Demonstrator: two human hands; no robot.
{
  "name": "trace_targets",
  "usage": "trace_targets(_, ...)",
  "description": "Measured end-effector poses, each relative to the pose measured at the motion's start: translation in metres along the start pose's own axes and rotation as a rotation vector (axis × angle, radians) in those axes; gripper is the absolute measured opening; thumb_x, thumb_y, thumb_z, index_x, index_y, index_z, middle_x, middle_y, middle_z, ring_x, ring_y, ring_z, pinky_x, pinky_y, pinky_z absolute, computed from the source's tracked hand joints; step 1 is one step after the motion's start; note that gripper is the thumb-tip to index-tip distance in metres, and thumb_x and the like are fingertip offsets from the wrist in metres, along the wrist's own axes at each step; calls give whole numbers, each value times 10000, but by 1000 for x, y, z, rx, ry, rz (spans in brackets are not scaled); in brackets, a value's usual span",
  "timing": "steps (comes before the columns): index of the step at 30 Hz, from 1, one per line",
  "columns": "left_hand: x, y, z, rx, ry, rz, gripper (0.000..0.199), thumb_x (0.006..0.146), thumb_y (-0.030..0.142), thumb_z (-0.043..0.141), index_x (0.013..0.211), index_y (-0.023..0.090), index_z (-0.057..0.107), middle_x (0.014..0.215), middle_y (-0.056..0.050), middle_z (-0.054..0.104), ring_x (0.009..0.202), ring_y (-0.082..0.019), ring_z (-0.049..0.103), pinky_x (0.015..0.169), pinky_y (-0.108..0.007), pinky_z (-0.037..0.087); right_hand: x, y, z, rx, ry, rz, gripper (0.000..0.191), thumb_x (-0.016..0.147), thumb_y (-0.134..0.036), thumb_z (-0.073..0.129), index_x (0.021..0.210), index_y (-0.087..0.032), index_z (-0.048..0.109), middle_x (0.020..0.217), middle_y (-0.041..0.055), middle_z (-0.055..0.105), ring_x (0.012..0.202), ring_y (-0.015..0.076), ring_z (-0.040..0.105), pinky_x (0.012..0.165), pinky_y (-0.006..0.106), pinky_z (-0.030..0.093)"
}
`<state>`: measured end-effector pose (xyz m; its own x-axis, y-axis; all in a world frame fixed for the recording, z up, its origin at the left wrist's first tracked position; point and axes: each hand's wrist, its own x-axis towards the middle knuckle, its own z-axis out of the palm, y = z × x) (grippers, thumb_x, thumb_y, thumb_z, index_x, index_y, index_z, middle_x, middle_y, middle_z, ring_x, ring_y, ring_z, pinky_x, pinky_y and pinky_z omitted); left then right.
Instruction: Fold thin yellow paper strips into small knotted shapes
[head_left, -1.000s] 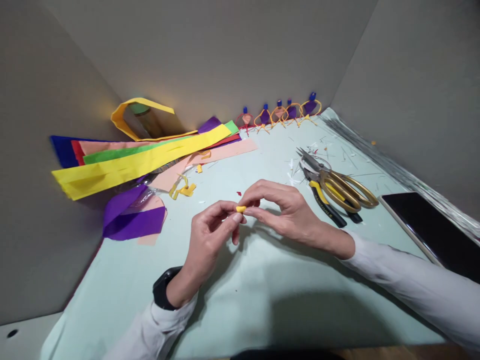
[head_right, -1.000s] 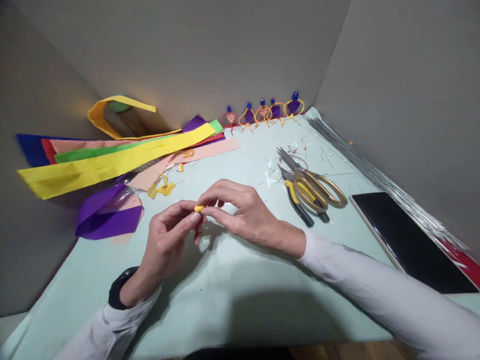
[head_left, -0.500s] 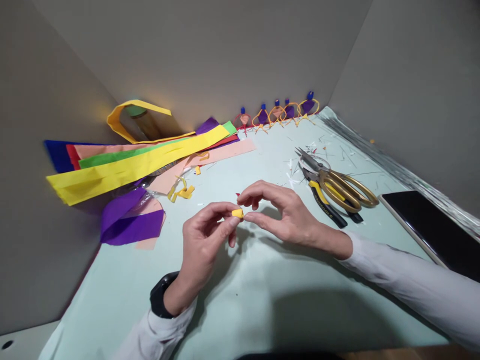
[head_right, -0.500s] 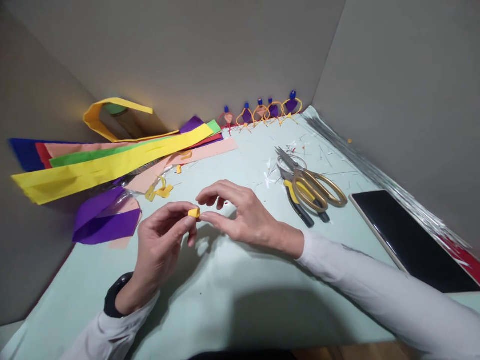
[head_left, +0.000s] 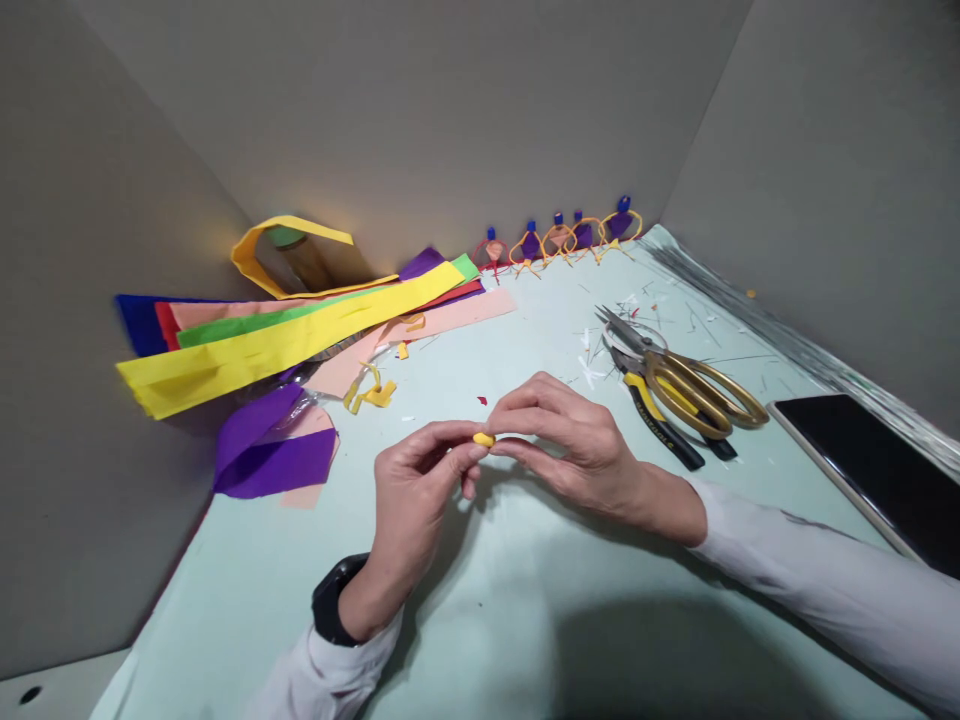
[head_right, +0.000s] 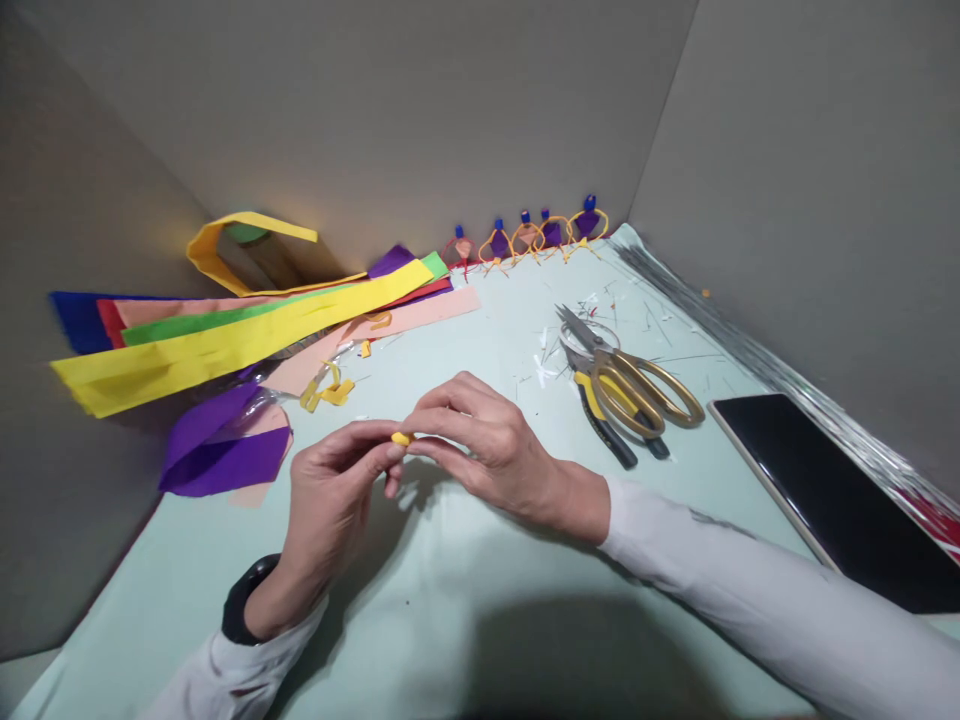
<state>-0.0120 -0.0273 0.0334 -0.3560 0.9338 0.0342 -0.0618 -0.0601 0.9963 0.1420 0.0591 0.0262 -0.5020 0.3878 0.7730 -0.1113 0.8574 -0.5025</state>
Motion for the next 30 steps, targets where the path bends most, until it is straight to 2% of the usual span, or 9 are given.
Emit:
trace_targets(5,5,-2,0,-94,-47,-128,49,725,179,772,774,175,767,561,13,651,459,-70,537,448,-167,434,0,3,0,-12,-25,30,104,912,-156,609,1004,-183,649,889,79,665,850,193,582,735,344,500)
trace_targets(10,8,-2,-1,-93,-63,-155,33,726,172,768,746,155,748,533,19,639,427,-59,522,457,-168,429,3,3,-3,62,-117,149,56,899,-186,639,952,-171,638,858,59,651,797,162,550,739,317,485)
trace_targets(13,9,-4,-2,-84,-93,-162,48,742,182,765,768,151,739,551,18,646,437,-58,530,473,-171,436,3,3,-2,76,-124,182,34,896,-183,635,922,-164,628,846,52,636,771,147,541,716,296,480)
trace_targets(21,6,-2,-1,-97,-225,-123,91,811,240,726,855,164,703,715,1,675,486,-67,565,470,-182,455,-2,4,1,28,-84,96,44,907,-168,578,945,-157,597,847,56,617,757,149,537,683,293,475)
trace_targets(27,7,2,0,-201,-242,-164,129,824,274,699,838,148,671,682,-3,650,486,-80,564,431,-179,453,-2,6,1,5,-107,38,80,920,-153,560,992,-150,595,894,76,624,845,177,565,743,320,500)
trace_targets(30,8,3,-2,-209,-224,-196,125,802,265,713,836,155,666,656,8,630,494,-74,543,436,-168,442,4,-1,-2,-68,-147,10,129,921,-123,525,1029,-143,592,929,96,635,901,201,573,786,350,509)
